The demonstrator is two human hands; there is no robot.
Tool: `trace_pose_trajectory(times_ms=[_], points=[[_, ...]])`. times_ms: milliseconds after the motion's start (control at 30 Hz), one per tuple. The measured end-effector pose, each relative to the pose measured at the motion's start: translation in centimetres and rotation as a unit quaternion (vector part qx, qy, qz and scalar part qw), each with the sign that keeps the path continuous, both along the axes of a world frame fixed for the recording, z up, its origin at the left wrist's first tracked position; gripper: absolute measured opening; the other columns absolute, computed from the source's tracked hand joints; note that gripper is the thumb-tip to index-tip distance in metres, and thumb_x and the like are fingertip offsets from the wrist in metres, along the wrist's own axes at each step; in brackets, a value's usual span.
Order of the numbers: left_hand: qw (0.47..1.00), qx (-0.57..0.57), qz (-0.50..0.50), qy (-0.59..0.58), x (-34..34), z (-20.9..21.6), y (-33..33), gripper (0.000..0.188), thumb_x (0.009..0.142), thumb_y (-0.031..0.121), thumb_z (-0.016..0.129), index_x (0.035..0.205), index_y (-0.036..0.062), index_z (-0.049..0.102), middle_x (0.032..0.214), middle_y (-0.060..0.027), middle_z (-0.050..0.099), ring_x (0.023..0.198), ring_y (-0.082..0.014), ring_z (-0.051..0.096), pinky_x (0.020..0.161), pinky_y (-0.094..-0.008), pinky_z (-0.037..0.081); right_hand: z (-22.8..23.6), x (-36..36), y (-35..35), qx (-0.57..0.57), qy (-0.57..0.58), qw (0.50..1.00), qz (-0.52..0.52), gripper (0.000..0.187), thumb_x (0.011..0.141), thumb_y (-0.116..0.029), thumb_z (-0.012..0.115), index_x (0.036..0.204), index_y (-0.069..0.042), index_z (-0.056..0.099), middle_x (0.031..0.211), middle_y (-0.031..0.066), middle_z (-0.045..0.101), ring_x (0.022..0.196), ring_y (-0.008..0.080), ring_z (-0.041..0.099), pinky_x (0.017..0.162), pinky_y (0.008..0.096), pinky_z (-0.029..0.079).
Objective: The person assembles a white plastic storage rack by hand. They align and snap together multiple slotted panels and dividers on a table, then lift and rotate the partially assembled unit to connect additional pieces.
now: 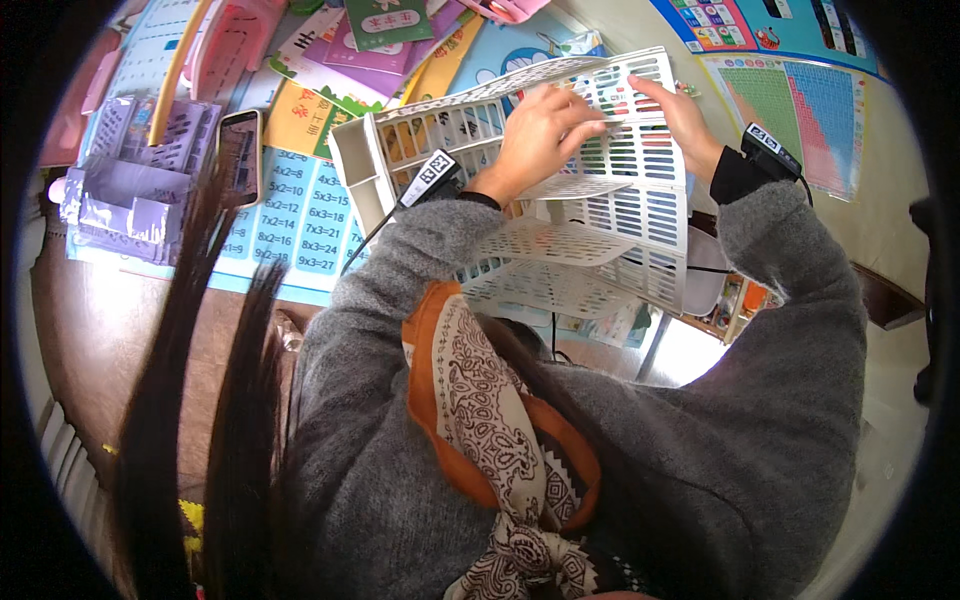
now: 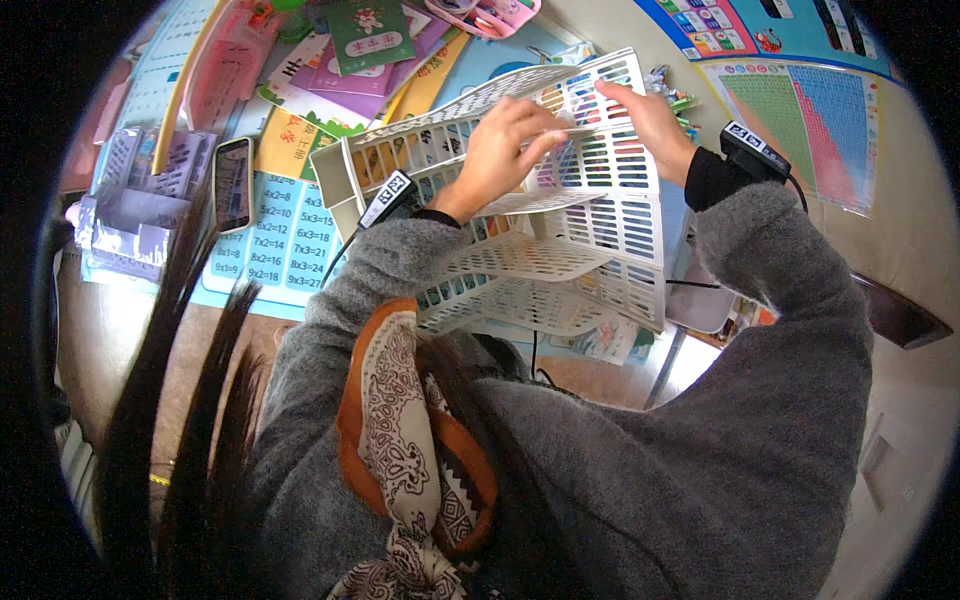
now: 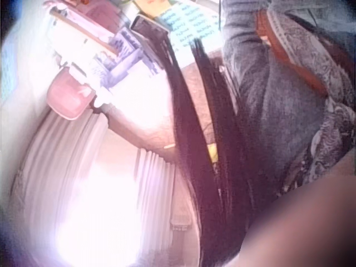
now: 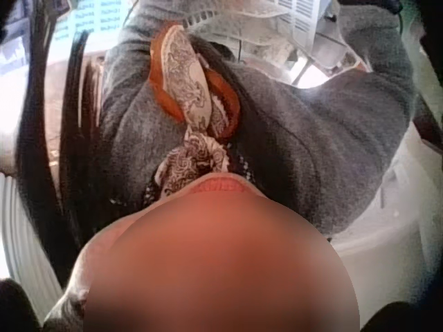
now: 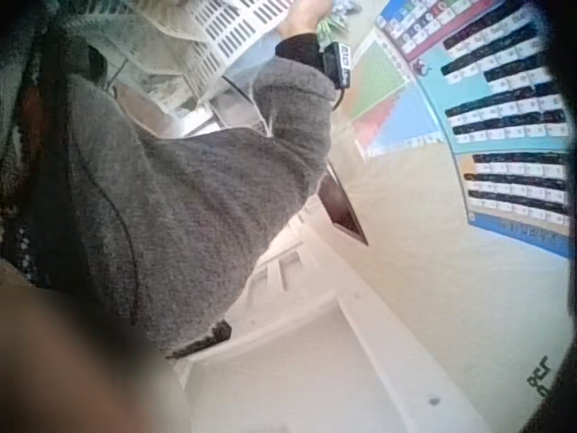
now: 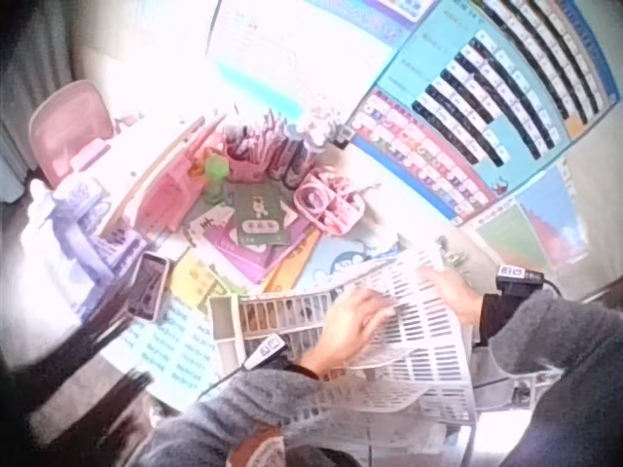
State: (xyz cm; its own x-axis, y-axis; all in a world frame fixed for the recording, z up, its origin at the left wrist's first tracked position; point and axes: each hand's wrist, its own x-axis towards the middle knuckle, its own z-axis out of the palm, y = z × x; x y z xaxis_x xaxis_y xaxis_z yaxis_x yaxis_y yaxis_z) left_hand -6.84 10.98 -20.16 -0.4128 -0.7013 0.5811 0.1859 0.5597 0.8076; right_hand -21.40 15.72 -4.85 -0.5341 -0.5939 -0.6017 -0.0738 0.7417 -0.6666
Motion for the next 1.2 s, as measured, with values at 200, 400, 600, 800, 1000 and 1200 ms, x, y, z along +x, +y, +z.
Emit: trace_pose_trajectory(times_ms=[200, 400, 600, 800, 1000, 1200], points=[[0.998, -0.023, 0.048, -0.031, -1.6, 1.1, -7.3, 0.031, 0.080, 0.034, 0.067, 0.102, 0.0127, 0.067, 0.102, -0.0069, 0.061, 0.097, -0.0274, 0.054, 0.085, -0.0384, 0.042, 1.9, -1.2, -4.0, 0.011, 0.018, 0.999, 0.044, 0.033, 0.087, -0.038, 0.060, 0.098, -0.006, 0.063, 0.088, 0.0036, 0.068, 0.076, 0.0095, 0.066, 0.066, 0.0240, 0.053], [0.995, -0.030, -0.032, -0.084, -3.8, 0.9, -7.7, 0.021, 0.078, 0.032, 0.066, 0.085, 0.0133, 0.073, 0.075, -0.0067, 0.066, 0.071, -0.0286, 0.063, 0.065, -0.0399, 0.051, 0.7, -1.7, -4.7, -0.002, 0.026, 0.997, 0.071, 0.037, 0.089, -0.037, 0.058, 0.093, 0.000, 0.061, 0.085, 0.0077, 0.068, 0.070, 0.0130, 0.066, 0.062, 0.0246, 0.053], [0.995, -0.087, 0.025, -0.027, -4.2, 0.1, -6.8, 0.019, 0.078, 0.029, 0.070, 0.080, 0.0108, 0.073, 0.075, -0.0045, 0.066, 0.063, -0.0264, 0.062, 0.056, -0.0363, 0.049, -0.1, -1.2, -4.2, -0.024, 0.103, 0.993, 0.049, 0.037, 0.090, -0.028, 0.056, 0.090, 0.008, 0.059, 0.082, 0.0102, 0.068, 0.064, 0.0152, 0.066, 0.057, 0.0269, 0.053], [0.996, -0.073, 0.045, -0.017, -4.7, 0.3, -6.5, 0.016, 0.076, 0.026, 0.071, 0.077, 0.0106, 0.073, 0.069, -0.0048, 0.065, 0.061, -0.0252, 0.062, 0.054, -0.0354, 0.049, -0.4, -0.9, -4.3, -0.022, 0.105, 0.994, 0.015, 0.034, 0.090, -0.026, 0.054, 0.088, 0.008, 0.060, 0.078, 0.0096, 0.067, 0.059, 0.0150, 0.065, 0.053, 0.0282, 0.052], [0.997, -0.065, 0.051, -0.001, -4.8, 0.3, -6.3, 0.015, 0.075, 0.027, 0.072, 0.076, 0.0120, 0.073, 0.067, -0.0049, 0.064, 0.058, -0.0248, 0.061, 0.053, -0.0347, 0.048, -0.9, -1.3, -4.7, -0.031, 0.098, 0.994, 0.026, 0.032, 0.088, -0.024, 0.053, 0.086, 0.007, 0.061, 0.076, 0.0098, 0.067, 0.059, 0.0155, 0.065, 0.053, 0.0276, 0.052], [0.997, -0.018, -0.020, -0.070, -4.5, 0.6, -8.3, 0.021, 0.078, 0.032, 0.071, 0.079, 0.0109, 0.073, 0.076, -0.0065, 0.068, 0.066, -0.0265, 0.064, 0.057, -0.0350, 0.050, -0.6, -1.6, -5.1, -0.018, 0.024, 0.999, 0.035, 0.031, 0.088, -0.027, 0.057, 0.087, 0.004, 0.062, 0.077, 0.0094, 0.067, 0.062, 0.0159, 0.066, 0.057, 0.0272, 0.054]])
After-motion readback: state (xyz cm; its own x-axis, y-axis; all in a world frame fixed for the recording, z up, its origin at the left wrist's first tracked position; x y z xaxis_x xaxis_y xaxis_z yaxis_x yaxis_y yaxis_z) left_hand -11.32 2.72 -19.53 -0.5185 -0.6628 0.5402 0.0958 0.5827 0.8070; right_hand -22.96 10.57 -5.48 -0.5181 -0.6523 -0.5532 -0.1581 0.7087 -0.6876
